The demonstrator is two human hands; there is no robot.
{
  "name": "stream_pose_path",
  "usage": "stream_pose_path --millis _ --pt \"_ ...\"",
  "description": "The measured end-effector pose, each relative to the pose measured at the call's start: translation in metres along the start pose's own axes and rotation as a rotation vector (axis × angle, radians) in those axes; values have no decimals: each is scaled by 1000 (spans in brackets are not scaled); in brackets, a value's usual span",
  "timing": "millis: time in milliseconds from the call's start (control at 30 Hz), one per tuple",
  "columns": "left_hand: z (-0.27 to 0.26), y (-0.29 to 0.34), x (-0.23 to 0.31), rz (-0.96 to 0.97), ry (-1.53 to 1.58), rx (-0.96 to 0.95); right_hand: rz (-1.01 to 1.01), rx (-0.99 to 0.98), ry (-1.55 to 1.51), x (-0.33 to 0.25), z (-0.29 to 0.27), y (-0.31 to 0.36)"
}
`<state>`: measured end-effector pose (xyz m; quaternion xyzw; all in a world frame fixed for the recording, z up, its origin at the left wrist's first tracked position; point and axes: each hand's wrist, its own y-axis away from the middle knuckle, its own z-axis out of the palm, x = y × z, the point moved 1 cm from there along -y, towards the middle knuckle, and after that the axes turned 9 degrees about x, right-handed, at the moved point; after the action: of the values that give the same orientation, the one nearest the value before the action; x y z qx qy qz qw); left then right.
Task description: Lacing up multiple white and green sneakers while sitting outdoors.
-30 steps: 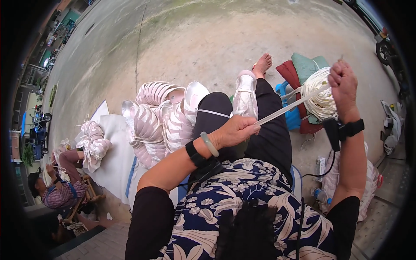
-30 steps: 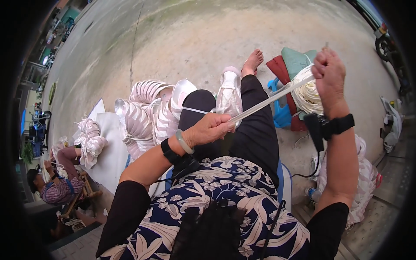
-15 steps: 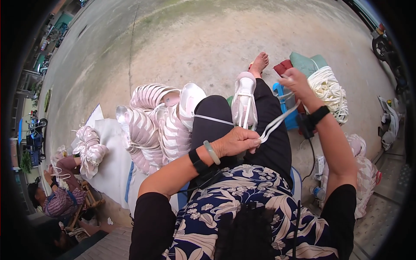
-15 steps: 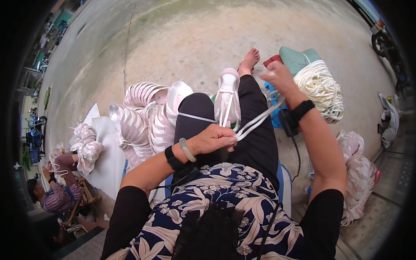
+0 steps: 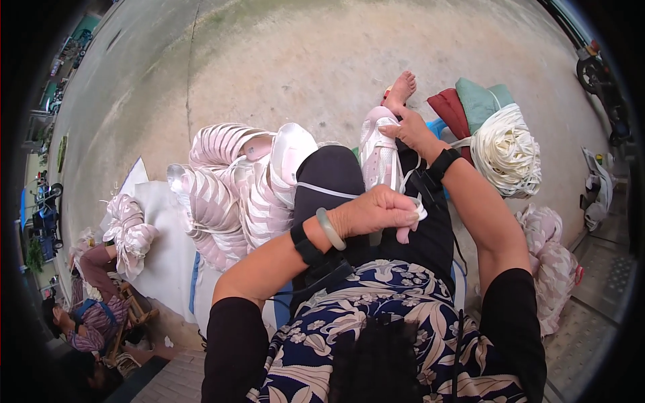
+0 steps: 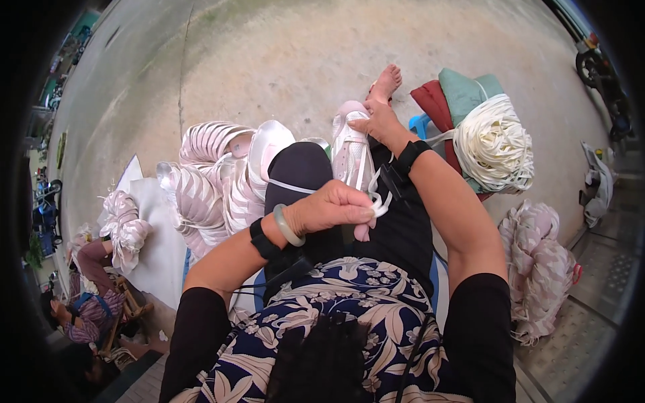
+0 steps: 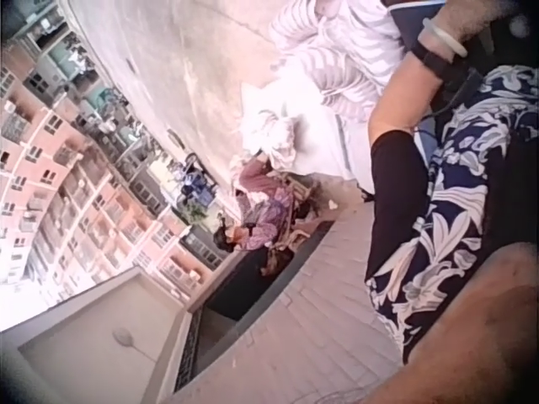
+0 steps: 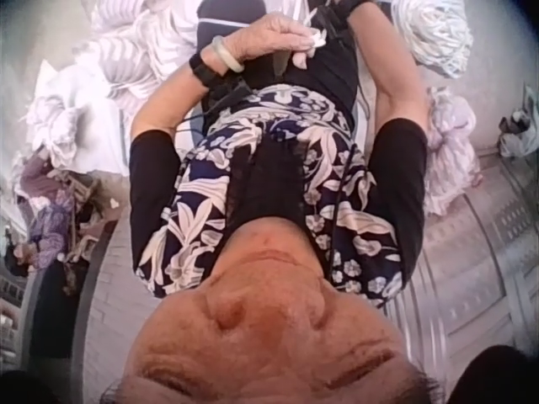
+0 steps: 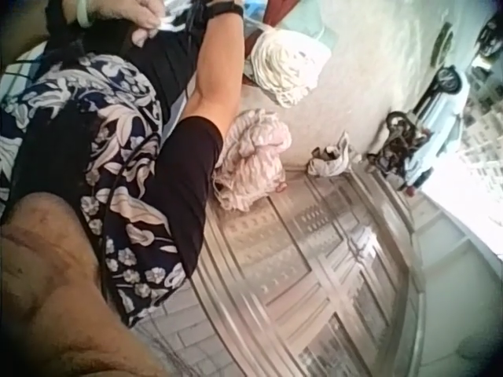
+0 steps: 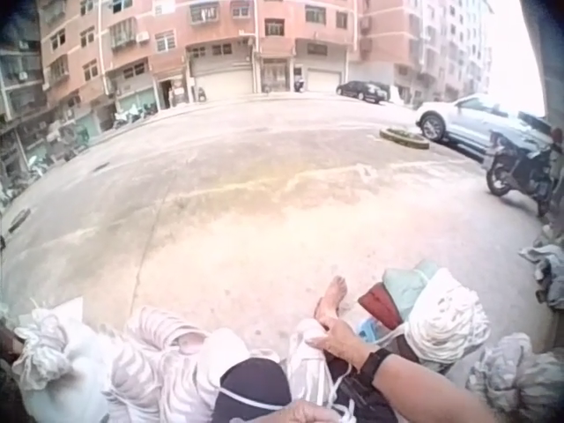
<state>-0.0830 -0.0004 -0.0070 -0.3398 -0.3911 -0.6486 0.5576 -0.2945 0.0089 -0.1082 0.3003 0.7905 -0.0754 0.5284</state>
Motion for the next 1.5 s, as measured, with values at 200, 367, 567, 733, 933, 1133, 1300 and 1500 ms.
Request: stream_pose_path --millis 200,367,567,733,933,1133,1300,1500 --pt "28 -2 10 -107 80 -269 -34 -9 -69 -1 8 4" --pt "36 -14 20 2 23 -216 20 33 -149 4 2 10" --pt "29 -7 4 41 -292 -210 -203 342 -48 -14 -10 46" --pt "21 -4 7 2 -388 -173 -235 284 318 -28 -10 79" --pt "26 -5 -3 1 -424 -189 -493 217 784 -37 1 83" --pt "26 -6 -4 -31 -419 -170 -576 154 1019 -33 7 82" --pt "25 -5 -7 -53 -372 -144 -466 249 849 -17 1 82" --pt "26 -6 -11 -33 -379 -169 -201 347 541 -8 -4 88"
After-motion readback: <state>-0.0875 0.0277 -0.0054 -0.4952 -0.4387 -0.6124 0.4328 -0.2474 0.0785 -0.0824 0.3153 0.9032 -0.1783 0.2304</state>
